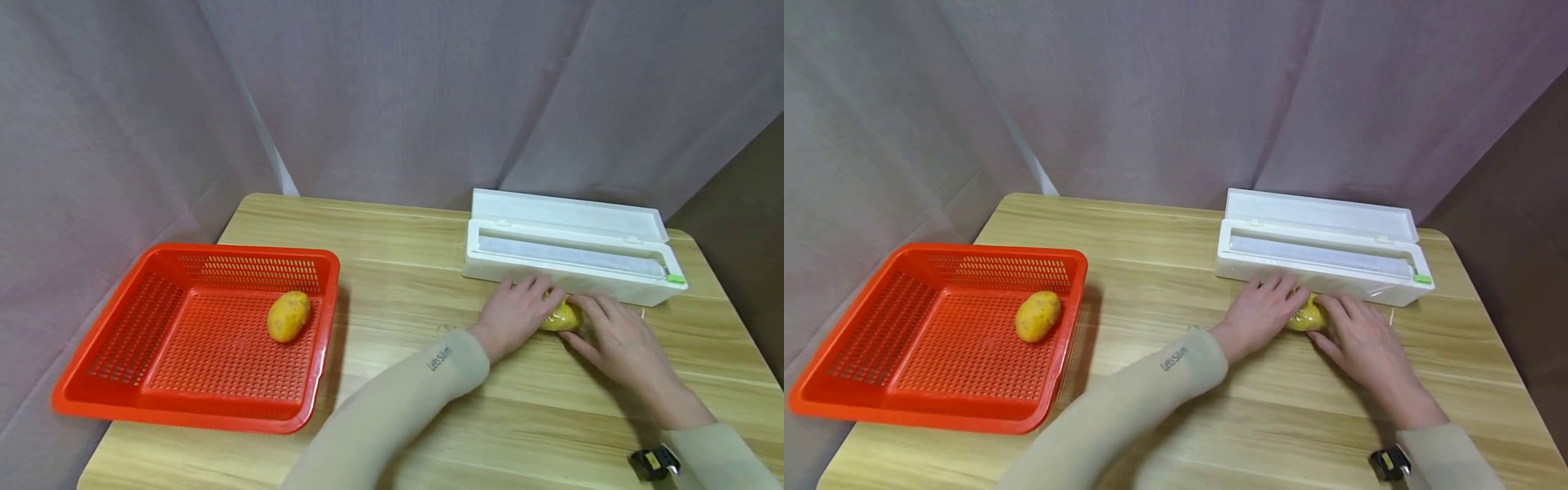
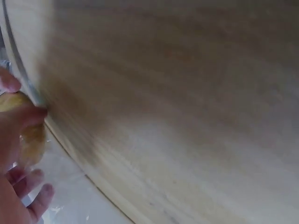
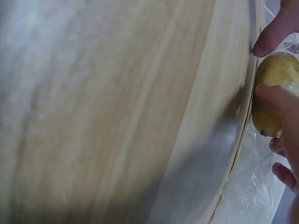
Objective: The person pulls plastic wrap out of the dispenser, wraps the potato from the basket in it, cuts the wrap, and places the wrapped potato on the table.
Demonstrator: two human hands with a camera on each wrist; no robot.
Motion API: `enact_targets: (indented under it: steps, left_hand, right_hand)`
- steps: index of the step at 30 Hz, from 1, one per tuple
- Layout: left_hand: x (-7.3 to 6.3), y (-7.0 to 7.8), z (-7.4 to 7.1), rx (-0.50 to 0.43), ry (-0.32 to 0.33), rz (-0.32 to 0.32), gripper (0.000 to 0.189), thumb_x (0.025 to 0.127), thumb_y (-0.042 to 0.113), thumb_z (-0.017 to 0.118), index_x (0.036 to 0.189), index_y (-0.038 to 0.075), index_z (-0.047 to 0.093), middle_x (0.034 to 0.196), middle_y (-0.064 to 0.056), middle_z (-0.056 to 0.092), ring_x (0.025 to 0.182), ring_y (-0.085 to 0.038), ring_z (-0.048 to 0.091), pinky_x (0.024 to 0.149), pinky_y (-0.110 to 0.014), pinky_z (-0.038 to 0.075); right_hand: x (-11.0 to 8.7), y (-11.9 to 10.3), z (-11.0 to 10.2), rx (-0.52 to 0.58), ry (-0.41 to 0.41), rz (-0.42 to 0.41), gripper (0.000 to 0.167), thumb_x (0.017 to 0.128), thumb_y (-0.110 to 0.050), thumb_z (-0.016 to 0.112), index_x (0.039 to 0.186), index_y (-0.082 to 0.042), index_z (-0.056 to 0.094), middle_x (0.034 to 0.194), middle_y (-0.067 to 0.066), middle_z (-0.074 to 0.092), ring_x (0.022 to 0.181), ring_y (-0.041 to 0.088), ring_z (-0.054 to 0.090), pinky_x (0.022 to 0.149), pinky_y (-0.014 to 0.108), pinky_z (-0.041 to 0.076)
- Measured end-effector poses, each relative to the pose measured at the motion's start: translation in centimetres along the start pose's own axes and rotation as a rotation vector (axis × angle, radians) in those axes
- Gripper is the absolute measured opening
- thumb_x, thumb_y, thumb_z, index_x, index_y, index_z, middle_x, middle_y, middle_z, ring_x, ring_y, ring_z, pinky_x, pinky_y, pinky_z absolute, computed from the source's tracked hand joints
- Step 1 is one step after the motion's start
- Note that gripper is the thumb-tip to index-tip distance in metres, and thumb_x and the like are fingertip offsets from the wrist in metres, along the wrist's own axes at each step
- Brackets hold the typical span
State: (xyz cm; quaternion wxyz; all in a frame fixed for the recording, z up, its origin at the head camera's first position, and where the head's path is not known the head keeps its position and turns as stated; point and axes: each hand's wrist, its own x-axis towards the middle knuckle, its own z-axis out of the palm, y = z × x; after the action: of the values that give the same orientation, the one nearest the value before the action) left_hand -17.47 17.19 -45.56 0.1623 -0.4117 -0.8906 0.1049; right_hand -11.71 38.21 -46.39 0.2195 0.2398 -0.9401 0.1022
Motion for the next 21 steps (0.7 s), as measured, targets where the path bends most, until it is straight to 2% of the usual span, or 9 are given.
enact_targets:
  steps: [4,7,11,14,16,21]
  left_hand:
    - [0.1,-0.3,-0.6,-0.085,-0.089,0.005,0.056,0.107,0.05,0.061,0.155,0.03,0.041,0.152,0.005,0.047,0.136,-0.011,0.051,0.105,-0.029,0.049]
    - [0.2,-0.7,-0.9,-0.19,-0.152,-0.004,0.073,0.097,0.068,0.065,0.156,0.032,0.042,0.15,0.007,0.047,0.136,-0.01,0.05,0.108,-0.03,0.046]
    - [0.2,-1.5,-1.0,-0.334,-0.172,-0.045,0.067,0.099,0.066,0.064,0.155,0.032,0.047,0.143,0.008,0.051,0.126,-0.007,0.053,0.105,-0.028,0.047]
    - [0.2,-2.0,-0.9,-0.411,-0.158,-0.068,0.061,0.101,0.06,0.064,0.153,0.032,0.051,0.138,0.008,0.053,0.118,-0.006,0.055,0.099,-0.026,0.049]
    - [0.1,-2.3,-0.8,-0.446,-0.15,-0.077,0.058,0.102,0.057,0.064,0.153,0.031,0.052,0.136,0.009,0.054,0.117,-0.005,0.056,0.096,-0.024,0.05]
    - [0.2,-2.7,-0.5,-0.496,-0.118,-0.096,0.053,0.103,0.054,0.066,0.149,0.029,0.056,0.132,0.009,0.057,0.109,-0.004,0.057,0.087,-0.02,0.051]
  right_hand:
    - [0.1,0.0,0.1,-0.006,-0.021,0.015,0.066,0.075,-0.016,0.09,0.132,0.001,0.06,0.12,0.023,0.063,0.104,0.047,0.063,0.081,0.066,0.05]
    - [0.0,0.0,0.1,-0.007,-0.03,0.025,0.067,0.074,-0.013,0.092,0.131,0.001,0.06,0.119,0.022,0.061,0.102,0.046,0.062,0.08,0.066,0.05]
    - [0.0,0.1,0.2,0.003,-0.023,0.012,0.067,0.077,-0.021,0.091,0.133,0.0,0.061,0.119,0.021,0.062,0.104,0.045,0.062,0.083,0.065,0.05]
    - [0.0,0.1,0.3,0.021,-0.013,0.011,0.065,0.082,-0.031,0.09,0.133,-0.001,0.062,0.12,0.02,0.063,0.106,0.044,0.062,0.084,0.064,0.049]
    - [0.1,0.0,0.3,0.034,-0.012,0.026,0.064,0.084,-0.031,0.09,0.133,-0.001,0.062,0.12,0.02,0.064,0.107,0.043,0.062,0.084,0.064,0.049]
    - [0.3,-0.5,0.2,0.083,-0.022,0.092,0.061,0.083,-0.019,0.09,0.133,0.0,0.062,0.12,0.022,0.065,0.108,0.044,0.062,0.088,0.065,0.048]
